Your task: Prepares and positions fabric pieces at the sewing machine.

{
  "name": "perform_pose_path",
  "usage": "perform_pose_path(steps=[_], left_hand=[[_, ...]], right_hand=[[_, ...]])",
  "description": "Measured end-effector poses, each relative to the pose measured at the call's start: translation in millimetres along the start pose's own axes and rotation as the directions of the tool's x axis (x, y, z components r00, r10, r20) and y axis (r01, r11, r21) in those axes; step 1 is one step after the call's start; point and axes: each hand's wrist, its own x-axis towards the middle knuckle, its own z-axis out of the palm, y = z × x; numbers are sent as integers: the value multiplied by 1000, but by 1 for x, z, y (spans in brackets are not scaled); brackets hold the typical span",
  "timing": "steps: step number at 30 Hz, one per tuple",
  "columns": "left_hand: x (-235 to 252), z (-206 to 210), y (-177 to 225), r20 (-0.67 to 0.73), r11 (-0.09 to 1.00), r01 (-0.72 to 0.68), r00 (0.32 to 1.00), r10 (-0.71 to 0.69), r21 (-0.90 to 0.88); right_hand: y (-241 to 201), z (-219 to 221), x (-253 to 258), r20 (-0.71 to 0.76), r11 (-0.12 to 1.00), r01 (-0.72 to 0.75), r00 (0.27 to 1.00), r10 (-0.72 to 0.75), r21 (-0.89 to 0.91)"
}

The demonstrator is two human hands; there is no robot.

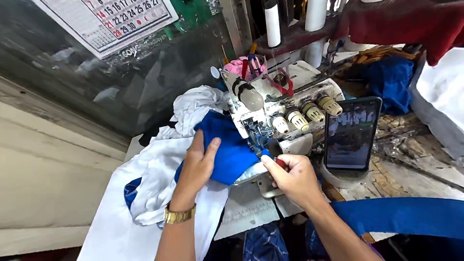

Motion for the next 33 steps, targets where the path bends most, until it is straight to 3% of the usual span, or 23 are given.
perform_pose_path(steps=[3, 7, 9, 11, 12, 14, 16, 18, 22, 24, 25, 26, 28, 29, 31, 33], left_hand=[[-25, -4, -6, -37, 974, 136, 989, -144, -179], [-64, 3, -18, 9, 834, 272, 952, -306, -480], [-88, 13, -4, -136, 870, 248, 933, -333, -426], [-120, 37, 10, -319, 961, 157, 920, -226, -230], [-140, 57, 19, -324, 976, 130, 929, -182, -174], [-168, 104, 40, -238, 979, 97, 961, -138, -179], [-164, 133, 54, -94, 942, 53, 992, -89, -332], [-144, 128, 58, -29, 888, 23, 999, -40, -459], [-142, 77, 29, 43, 915, 30, 999, -13, -402], [-169, 75, 28, 224, 943, 10, 972, 69, -334], [-187, 82, 33, 373, 946, -46, 912, 171, -320], [-205, 92, 39, 529, 945, -94, 809, 256, -314], [-227, 104, 43, 749, 960, -115, 604, 270, -254], [-231, 106, 39, 756, 965, -102, 603, 254, -243], [-230, 94, 26, 632, 948, -20, 741, 227, -317], [-225, 61, 18, 538, 943, 71, 834, 122, -325]], right_hand=[[3, -7, -18, 45, 998, 51, 998, -50, -30], [0, -15, -37, 301, 999, 31, 953, -39, 31], [-10, -12, -43, 436, 998, 34, 899, -54, 52], [-16, -8, -45, 510, 993, 116, 852, -119, 38], [-18, -10, -46, 549, 989, 148, 825, -133, 17], [-17, -21, -42, 526, 984, 181, 836, -155, 2], [-17, -28, -32, 212, 972, 221, 957, -201, -77], [-20, -30, -31, 29, 940, 218, 975, -218, -261], [-23, -35, -67, 166, 821, 338, 941, -295, -460], [-33, -32, -72, 229, 760, 417, 909, -349, -498], [-44, -23, -72, 310, 725, 476, 879, -363, -498], [-58, -9, -69, 415, 671, 556, 826, -380, -491], [-86, 33, -53, 602, 500, 750, 653, -460, -432], [-96, 55, -41, 667, 412, 826, 558, -494, -386], [-102, 102, -11, 765, 274, 919, 389, -514, -284], [-95, 140, 16, 876, 248, 936, 329, -354, -251]])
